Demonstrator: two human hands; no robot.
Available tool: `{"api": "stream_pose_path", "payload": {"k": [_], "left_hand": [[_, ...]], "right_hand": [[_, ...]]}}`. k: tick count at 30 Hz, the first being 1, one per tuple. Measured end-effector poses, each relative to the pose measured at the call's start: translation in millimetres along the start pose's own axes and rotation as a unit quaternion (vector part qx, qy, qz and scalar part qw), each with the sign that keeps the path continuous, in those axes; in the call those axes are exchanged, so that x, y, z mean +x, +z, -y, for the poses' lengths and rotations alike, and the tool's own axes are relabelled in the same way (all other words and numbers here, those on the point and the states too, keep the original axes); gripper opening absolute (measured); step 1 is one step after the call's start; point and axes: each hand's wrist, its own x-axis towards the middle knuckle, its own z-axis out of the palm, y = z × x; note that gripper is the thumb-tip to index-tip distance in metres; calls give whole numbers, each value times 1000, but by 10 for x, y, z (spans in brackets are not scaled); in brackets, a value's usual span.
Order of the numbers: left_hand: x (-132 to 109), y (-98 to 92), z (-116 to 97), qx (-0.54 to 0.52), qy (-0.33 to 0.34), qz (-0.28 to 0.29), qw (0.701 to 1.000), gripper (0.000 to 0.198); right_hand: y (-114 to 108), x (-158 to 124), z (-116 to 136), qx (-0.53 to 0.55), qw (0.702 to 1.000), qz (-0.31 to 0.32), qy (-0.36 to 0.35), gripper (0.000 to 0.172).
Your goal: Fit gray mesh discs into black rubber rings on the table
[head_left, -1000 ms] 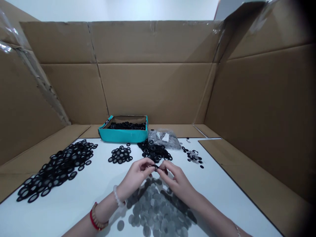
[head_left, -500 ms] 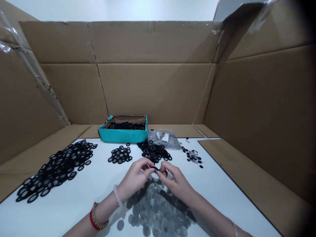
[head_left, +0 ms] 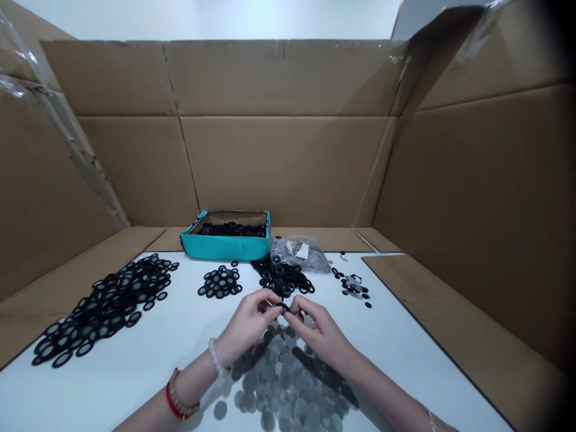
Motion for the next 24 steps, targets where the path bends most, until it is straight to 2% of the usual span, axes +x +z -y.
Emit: {"api": "stream_pose_path", "payload": {"k": [3, 7, 12, 17, 24], "left_hand": [[5, -18, -8, -23, -11, 15, 1000, 14], [9, -56, -52, -87, -77, 61, 991, 24], [1, -73, -126, -117, -100, 48, 987, 23], [7, -82, -104, -129, -95, 41, 986, 25], [-7, -7, -56, -75, -71, 14, 995, 23]], "right_hand": [[0, 7, 5, 14, 1000, -5, 16, 25], [-24, 47, -29, 44, 998, -5, 34, 26], [-47, 76, -86, 100, 994, 15, 43, 30], [-57, 73, -48, 125, 990, 13, 66, 35], [-44, 82, -50, 138, 988, 15, 73, 36]]}}
